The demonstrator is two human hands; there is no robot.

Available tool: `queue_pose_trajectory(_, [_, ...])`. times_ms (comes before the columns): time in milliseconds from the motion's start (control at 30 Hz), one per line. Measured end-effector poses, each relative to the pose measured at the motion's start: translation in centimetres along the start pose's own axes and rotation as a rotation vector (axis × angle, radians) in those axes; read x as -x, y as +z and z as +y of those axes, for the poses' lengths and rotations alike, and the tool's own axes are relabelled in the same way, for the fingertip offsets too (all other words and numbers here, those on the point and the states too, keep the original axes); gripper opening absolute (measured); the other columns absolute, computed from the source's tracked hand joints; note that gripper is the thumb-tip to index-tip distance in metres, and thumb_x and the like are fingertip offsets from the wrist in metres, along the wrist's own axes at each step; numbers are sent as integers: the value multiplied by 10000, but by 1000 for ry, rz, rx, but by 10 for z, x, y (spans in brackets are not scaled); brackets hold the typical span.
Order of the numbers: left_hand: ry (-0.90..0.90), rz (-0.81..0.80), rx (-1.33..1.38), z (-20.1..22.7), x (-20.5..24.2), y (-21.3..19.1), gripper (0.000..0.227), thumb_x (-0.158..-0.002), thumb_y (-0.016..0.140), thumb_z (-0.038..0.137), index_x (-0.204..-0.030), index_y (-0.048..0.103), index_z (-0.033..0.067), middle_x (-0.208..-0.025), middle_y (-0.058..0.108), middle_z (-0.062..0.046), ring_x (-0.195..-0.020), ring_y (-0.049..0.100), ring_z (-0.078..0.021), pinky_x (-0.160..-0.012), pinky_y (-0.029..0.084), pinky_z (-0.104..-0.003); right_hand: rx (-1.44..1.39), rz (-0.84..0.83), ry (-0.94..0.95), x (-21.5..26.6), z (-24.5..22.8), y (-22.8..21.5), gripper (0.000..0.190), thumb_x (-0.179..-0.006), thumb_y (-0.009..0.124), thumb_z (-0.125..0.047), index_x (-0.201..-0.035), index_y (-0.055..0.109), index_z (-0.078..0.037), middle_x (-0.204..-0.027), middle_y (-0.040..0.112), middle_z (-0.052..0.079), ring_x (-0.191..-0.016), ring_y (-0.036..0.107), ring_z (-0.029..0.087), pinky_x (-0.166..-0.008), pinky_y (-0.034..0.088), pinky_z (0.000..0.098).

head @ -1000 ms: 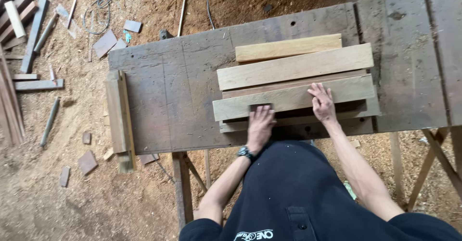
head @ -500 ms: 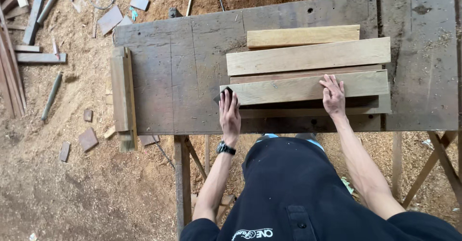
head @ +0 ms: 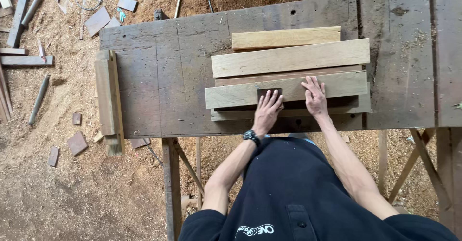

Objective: The person sands the surface and edges of several wooden planks by hand using a piece of sandpaper.

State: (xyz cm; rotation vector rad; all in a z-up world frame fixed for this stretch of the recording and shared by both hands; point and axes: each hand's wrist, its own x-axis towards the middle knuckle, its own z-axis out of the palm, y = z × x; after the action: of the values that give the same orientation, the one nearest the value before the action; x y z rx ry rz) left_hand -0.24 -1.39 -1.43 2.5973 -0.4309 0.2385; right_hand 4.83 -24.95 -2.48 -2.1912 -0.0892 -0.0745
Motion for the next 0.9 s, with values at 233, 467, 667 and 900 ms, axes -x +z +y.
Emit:
queue_pose_trajectory(233, [-389, 171, -190, -81, 44, -47, 526, -1061, 602, 288, -1552, 417, 318, -1704, 197, 37, -1602, 65, -174, -1307, 3, -413, 52, -52, -108, 4, 4, -5, 377, -1029, 485, -143, -1373, 639, -158, -1621, 440, 67, -1562, 281, 264, -1282, 113, 509])
queue_pose_trajectory(467, [-250, 206, -221, -3, -20, 28, 504, -1047, 596, 292, -1539, 508, 229, -1686, 308, -56, -1587, 158, -265, -1303, 68, -478, 82, -89, -191, 0, 12, -13, 406, -1017, 491, -122, -1404, 610, -142, -1616, 443, 87, -1536, 332, 280, -1264, 197, 508])
queue_pose_trajectory(667, [-72, -40, 83, 67, -41, 58, 518, -1020, 635, 287, -1517, 512, 212, -1649, 382, -41, -1570, 272, -252, -1307, 138, -482, -4, -146, -213, -8, 17, -27, 407, -1028, 479, -86, -1421, 582, -100, -1588, 472, 84, -1519, 368, 299, -1262, 238, 498])
queue_pose_trajectory(900, [-385, 208, -251, -18, -4, 13, 580, -1049, 640, 306, -1568, 381, 293, -1687, 247, 20, -1592, 110, -192, -1294, 11, -456, -14, -180, -303, -6, 14, -39, 441, -1011, 462, -31, -1441, 540, -87, -1591, 472, 98, -1527, 361, 301, -1268, 270, 487])
